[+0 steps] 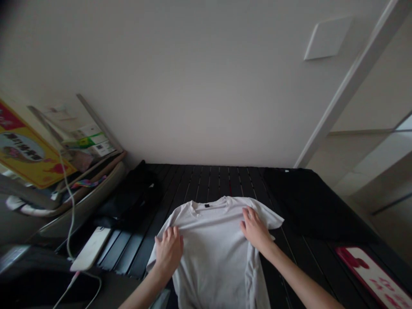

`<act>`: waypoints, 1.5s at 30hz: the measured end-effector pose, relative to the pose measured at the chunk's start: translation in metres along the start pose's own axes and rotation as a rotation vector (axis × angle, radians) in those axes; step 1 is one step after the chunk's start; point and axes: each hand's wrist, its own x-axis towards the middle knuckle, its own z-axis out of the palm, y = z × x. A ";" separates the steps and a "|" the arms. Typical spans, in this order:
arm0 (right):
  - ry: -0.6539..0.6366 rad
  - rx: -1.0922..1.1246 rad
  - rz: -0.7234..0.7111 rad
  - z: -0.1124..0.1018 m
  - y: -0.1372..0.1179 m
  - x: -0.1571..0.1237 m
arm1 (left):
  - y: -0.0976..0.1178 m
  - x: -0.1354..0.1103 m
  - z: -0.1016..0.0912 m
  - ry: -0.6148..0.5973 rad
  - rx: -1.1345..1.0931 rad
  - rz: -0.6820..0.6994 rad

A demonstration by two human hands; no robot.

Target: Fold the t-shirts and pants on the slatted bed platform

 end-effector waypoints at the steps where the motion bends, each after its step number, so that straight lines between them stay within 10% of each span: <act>1: -0.015 -0.026 0.004 0.002 0.006 0.003 | -0.003 0.004 0.003 0.016 0.022 0.004; 13: -0.031 -0.072 0.095 0.007 0.022 0.057 | -0.013 0.127 0.019 0.156 -0.083 0.123; 21: 0.185 -0.061 0.246 -0.009 0.036 0.044 | 0.002 0.119 0.016 0.184 -0.110 0.061; 30: -0.018 -0.122 0.304 -0.018 0.080 0.061 | -0.028 0.154 0.014 0.188 -0.119 -0.168; 39: 0.018 -0.099 0.200 0.021 -0.015 0.059 | 0.024 0.142 0.044 0.191 -0.178 0.013; 45: -0.019 -0.113 0.152 0.028 -0.005 0.090 | 0.000 0.185 0.046 0.064 -0.214 0.110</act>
